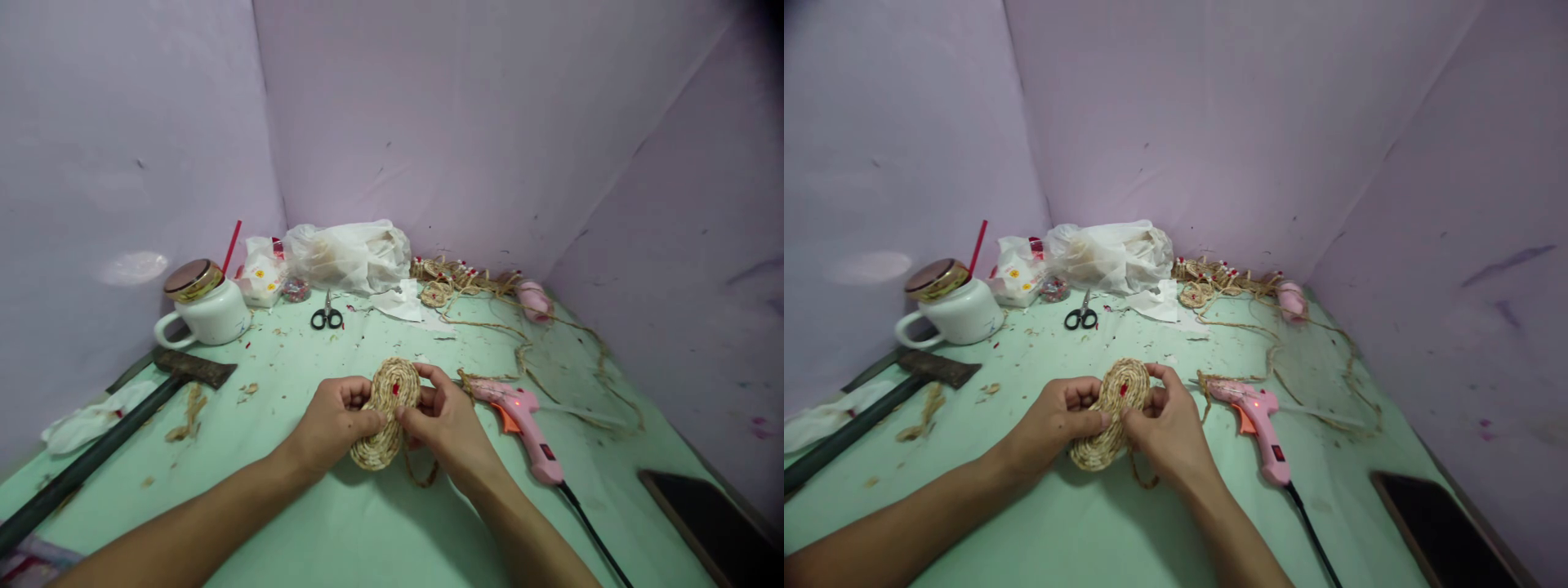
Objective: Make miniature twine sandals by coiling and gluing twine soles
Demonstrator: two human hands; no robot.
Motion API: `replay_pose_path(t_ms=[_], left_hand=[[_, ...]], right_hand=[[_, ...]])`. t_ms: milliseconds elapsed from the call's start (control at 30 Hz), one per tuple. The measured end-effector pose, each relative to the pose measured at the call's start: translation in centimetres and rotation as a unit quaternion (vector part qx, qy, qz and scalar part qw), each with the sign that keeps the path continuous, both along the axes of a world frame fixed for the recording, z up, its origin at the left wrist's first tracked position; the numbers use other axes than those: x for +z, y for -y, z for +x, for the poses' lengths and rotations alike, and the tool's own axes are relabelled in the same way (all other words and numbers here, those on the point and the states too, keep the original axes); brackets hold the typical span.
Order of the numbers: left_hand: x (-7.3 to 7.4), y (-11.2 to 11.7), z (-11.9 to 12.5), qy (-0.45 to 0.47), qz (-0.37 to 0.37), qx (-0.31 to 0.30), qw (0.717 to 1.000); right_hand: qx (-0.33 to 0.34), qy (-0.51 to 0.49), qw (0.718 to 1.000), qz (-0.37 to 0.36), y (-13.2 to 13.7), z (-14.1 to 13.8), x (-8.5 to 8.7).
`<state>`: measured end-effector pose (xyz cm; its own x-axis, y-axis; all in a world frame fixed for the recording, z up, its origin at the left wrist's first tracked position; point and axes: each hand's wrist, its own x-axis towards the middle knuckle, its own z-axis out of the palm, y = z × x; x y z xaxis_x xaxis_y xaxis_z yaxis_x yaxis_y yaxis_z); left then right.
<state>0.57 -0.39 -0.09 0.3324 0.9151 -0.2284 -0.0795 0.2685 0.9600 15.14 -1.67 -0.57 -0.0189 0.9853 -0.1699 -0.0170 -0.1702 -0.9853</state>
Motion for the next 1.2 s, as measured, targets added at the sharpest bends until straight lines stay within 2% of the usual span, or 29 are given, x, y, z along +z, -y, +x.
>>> replay_pose_path(t_ms=[800,1200], left_hand=[[-0.23,-0.03,-0.1,0.002,0.002,-0.007,1.0],[-0.31,-0.08,-0.05,0.004,0.009,-0.012,1.0]], right_hand=[[0.012,-0.009,1.0,-0.001,0.04,-0.12,0.23],[0.02,-0.015,0.999,0.026,0.02,0.04,-0.46]])
